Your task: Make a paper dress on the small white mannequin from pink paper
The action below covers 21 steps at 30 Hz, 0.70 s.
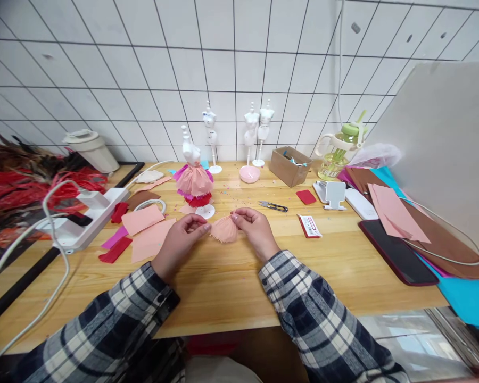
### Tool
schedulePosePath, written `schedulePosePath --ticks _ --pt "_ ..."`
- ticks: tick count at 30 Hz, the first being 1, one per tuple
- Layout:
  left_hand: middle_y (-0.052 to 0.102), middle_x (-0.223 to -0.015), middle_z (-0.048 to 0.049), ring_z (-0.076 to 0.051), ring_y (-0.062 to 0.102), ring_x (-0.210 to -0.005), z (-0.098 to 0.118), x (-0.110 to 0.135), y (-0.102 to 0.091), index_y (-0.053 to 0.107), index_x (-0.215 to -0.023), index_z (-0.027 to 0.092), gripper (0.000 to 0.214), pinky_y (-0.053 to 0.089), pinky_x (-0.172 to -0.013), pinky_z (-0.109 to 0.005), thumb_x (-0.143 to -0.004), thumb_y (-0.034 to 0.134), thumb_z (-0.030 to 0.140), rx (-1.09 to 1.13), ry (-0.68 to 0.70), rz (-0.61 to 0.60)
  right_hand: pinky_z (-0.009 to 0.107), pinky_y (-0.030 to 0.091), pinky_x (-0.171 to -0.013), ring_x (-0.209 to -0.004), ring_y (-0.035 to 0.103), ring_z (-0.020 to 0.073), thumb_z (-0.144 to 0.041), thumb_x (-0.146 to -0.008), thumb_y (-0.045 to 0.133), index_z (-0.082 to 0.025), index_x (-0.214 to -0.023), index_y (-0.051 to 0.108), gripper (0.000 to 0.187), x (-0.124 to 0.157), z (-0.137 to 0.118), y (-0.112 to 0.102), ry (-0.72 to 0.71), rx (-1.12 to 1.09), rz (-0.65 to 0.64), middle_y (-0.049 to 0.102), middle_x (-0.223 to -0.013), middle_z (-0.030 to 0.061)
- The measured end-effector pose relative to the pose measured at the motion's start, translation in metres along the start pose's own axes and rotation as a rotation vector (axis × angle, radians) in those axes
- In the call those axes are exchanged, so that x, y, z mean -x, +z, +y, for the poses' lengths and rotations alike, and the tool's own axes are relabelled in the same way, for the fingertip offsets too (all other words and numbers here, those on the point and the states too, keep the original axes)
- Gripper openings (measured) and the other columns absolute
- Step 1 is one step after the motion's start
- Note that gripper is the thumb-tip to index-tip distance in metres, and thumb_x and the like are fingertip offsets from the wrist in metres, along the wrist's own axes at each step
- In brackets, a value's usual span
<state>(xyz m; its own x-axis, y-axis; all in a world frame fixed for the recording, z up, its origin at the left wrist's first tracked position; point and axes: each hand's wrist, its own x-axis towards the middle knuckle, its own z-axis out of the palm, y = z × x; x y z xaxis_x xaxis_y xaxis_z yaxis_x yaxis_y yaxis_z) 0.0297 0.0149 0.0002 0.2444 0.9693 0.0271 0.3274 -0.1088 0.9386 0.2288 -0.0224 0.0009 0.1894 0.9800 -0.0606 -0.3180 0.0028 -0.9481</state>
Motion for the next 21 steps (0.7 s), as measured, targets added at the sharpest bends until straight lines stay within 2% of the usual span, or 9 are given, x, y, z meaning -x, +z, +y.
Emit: schedulePosePath --ticks 2,4,8,14,17,21 --pt "0.062 -0.086 -0.0049 -0.019 0.057 -0.077 -0.007 -0.008 -0.012 0.06 -0.095 0.017 0.038 0.044 -0.071 -0.03 -0.07 0.069 0.044 -0.237 0.027 0.142 0.031 0.05 -0.078 -0.08 0.064 0.0162 -0.04 -0.06 0.082 -0.019 -0.082 0.071 0.032 -0.001 -0.002 -0.003 -0.045 0.057 0.004 0.073 -0.091 0.0046" --pt "0.064 -0.098 -0.0093 -0.023 0.058 -0.088 -0.015 -0.019 -0.02 0.061 -0.103 0.015 0.045 0.044 -0.077 -0.033 -0.07 0.069 0.045 -0.404 0.031 0.205 0.033 0.05 -0.081 -0.084 0.065 0.0177 -0.039 -0.062 0.08 -0.02 -0.082 0.071 0.029 -0.002 -0.004 -0.004 -0.079 0.1 -0.005 0.073 -0.093 0.0055" --pt "0.065 -0.113 -0.0141 -0.027 0.06 -0.097 -0.021 -0.042 -0.017 0.058 -0.116 0.016 0.063 0.044 -0.079 -0.034 -0.066 0.071 0.052 -0.514 0.011 0.226 0.035 0.05 -0.084 -0.087 0.065 0.019 -0.038 -0.064 0.078 -0.022 -0.082 0.073 0.024 -0.002 -0.005 -0.005 -0.112 0.135 -0.039 0.074 -0.094 0.0052" --pt "0.073 -0.094 -0.0099 -0.027 0.066 -0.085 -0.023 -0.06 -0.007 0.07 -0.101 0.021 0.037 0.042 -0.068 -0.031 -0.08 0.057 0.049 -0.579 -0.031 0.186 0.036 0.05 -0.082 -0.087 0.066 0.0204 -0.038 -0.067 0.076 -0.023 -0.08 0.074 0.02 -0.003 -0.01 -0.005 -0.191 0.192 -0.102 0.074 -0.092 0.0054" --pt "0.073 -0.095 -0.0116 -0.027 0.066 -0.088 -0.025 -0.06 -0.009 0.072 -0.1 0.02 0.036 0.043 -0.071 -0.031 -0.084 0.052 0.045 -0.652 0.021 0.181 0.034 0.051 -0.078 -0.087 0.065 0.0201 -0.038 -0.069 0.075 -0.023 -0.08 0.074 0.018 -0.007 -0.034 -0.004 -0.298 0.24 -0.127 0.074 -0.09 0.0049" --pt "0.072 -0.099 -0.0119 -0.026 0.062 -0.101 -0.024 -0.051 -0.006 0.073 -0.097 0.019 0.033 0.042 -0.083 -0.032 -0.087 0.048 0.037 -0.76 0.167 0.129 0.033 0.05 -0.076 -0.084 0.065 0.019 -0.037 -0.071 0.075 -0.023 -0.082 0.074 0.018 -0.017 -0.084 0.004 -0.443 0.33 -0.191 0.072 -0.088 0.004"
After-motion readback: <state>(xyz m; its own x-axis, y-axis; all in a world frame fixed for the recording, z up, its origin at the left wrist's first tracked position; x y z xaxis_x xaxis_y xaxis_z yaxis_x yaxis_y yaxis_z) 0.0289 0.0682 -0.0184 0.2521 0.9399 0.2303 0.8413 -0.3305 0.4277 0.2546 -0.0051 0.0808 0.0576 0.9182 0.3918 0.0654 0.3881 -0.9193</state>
